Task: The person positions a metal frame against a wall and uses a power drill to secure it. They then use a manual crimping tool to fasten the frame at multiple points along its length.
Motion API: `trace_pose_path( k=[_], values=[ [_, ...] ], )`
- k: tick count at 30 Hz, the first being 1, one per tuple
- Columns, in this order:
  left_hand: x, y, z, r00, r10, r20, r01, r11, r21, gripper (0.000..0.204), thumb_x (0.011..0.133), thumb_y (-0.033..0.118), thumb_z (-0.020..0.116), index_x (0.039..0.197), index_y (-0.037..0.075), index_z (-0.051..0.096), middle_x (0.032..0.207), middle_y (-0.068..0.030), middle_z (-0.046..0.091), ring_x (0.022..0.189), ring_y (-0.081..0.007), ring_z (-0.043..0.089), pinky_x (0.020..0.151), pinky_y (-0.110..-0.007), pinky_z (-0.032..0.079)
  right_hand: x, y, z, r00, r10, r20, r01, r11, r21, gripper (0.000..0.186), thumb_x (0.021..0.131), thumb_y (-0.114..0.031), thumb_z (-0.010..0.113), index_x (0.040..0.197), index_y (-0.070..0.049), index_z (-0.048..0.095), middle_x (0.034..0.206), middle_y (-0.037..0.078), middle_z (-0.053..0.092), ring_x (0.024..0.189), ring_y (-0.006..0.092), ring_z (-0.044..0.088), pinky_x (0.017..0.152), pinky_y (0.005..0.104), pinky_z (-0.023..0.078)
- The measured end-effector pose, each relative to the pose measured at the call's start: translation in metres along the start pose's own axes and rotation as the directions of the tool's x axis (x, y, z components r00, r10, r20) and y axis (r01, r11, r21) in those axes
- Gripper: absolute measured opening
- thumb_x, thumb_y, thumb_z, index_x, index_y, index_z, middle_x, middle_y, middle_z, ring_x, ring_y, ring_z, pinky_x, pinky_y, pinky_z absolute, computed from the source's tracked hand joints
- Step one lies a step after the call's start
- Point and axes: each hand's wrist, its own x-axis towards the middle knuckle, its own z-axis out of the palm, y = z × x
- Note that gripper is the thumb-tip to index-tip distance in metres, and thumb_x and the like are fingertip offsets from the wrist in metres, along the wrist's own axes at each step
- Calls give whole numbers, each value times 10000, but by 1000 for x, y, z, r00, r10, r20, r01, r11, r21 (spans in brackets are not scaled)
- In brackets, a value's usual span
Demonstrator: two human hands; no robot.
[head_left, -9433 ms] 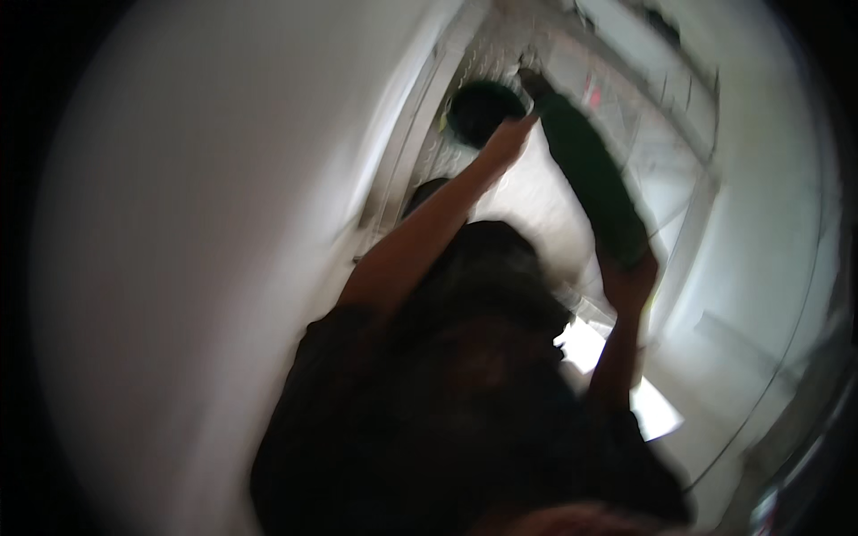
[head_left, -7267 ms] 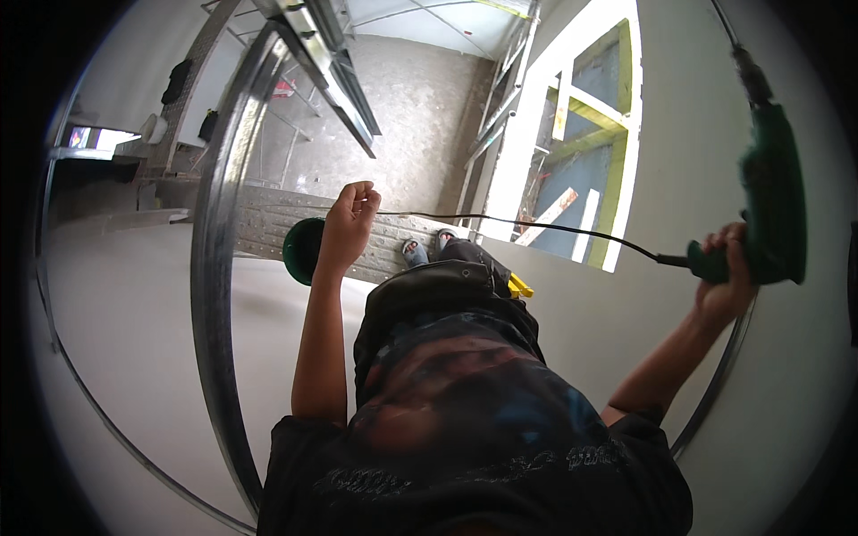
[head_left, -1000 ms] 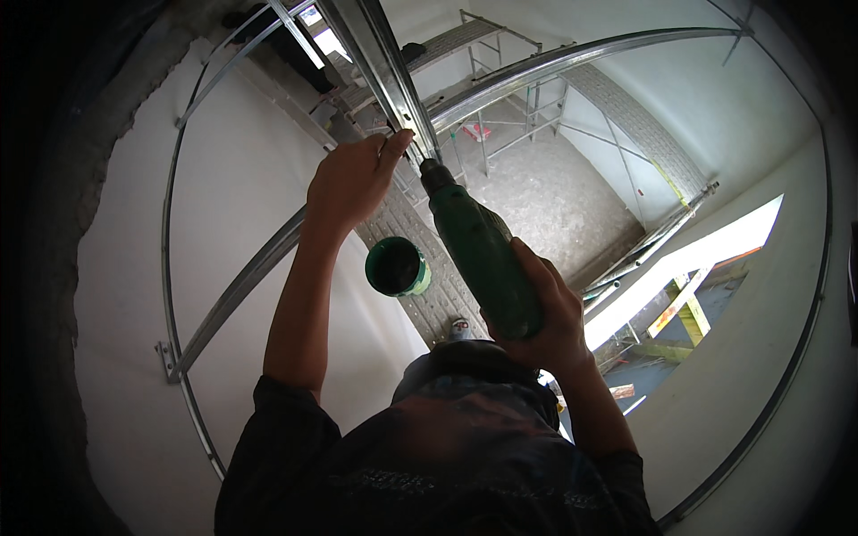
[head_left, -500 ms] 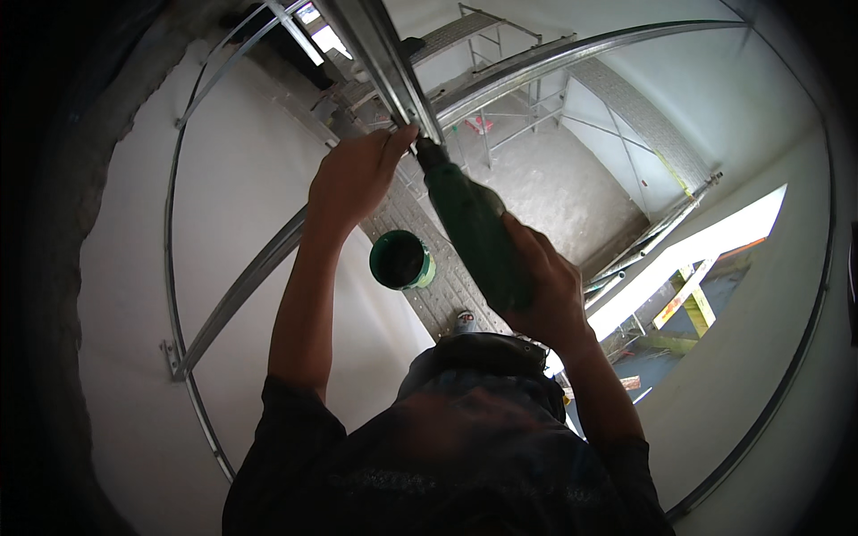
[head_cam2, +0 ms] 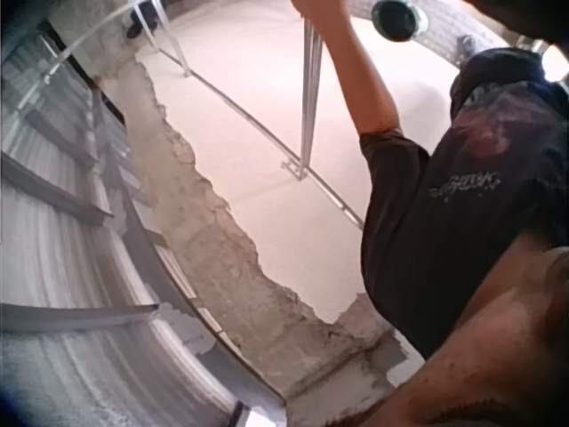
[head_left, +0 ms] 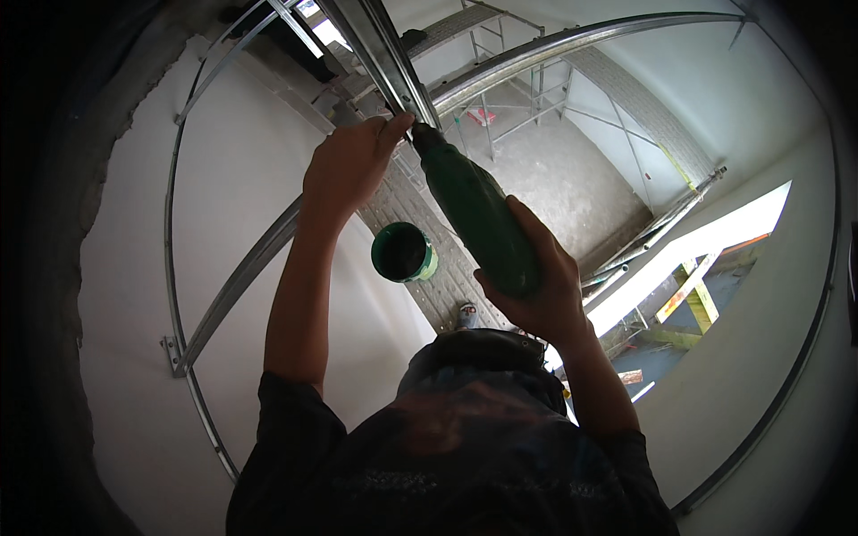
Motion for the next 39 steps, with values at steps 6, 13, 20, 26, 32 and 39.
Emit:
trace_pose_path(
  k=[6,13,20,26,32,39],
  values=[
    [3,-5,1,999,26,22,-26,1000,14,671,1029,627,382,817,54,659,555,-54,540,522,-225,563,611,-387,476,-29,-7,-16,996,85,-23,-85,996,19,893,715,-155,870,1484,-41,430,1262,179,656,1138,268,671,940,376,544],
    [-1,-5,-8,997,-52,52,47,995,93,592,1009,614,456,1005,69,686,655,-56,633,615,-248,641,680,-374,515,-65,14,-50,960,204,-190,-184,976,116,911,688,-105,879,1479,-36,432,1343,149,587,1214,235,602,998,366,504],
    [-30,-22,12,647,469,-601,-576,817,18,318,1003,157,633,1296,38,598,1216,-117,666,1080,-201,672,913,-326,549,-88,161,-42,840,525,-138,-520,851,70,839,730,-89,820,1455,-78,399,1227,185,615,1087,243,606,924,377,512],
    [-115,-30,62,760,649,-20,-484,546,-683,163,996,141,591,997,-14,641,849,-127,691,780,-246,661,718,-356,523,-133,285,67,594,804,-30,-767,556,-319,770,759,-228,731,1427,-73,382,972,290,691,954,450,688,821,485,548],
    [-171,-1,84,-76,996,-51,341,-22,-940,308,925,286,721,895,0,610,866,-144,632,676,-337,575,617,-436,459,-194,398,187,20,878,479,-718,346,-604,513,835,-366,697,1183,10,673,876,195,741,713,327,733,672,440,584],
    [-141,-14,52,510,858,58,763,-420,-492,374,1047,306,497,1016,-54,592,981,-185,651,850,-298,652,824,-409,499,-237,386,273,-389,471,792,-681,432,-592,447,932,-367,623,1149,16,698,1048,146,751,876,282,722,843,468,565]
  ],
)
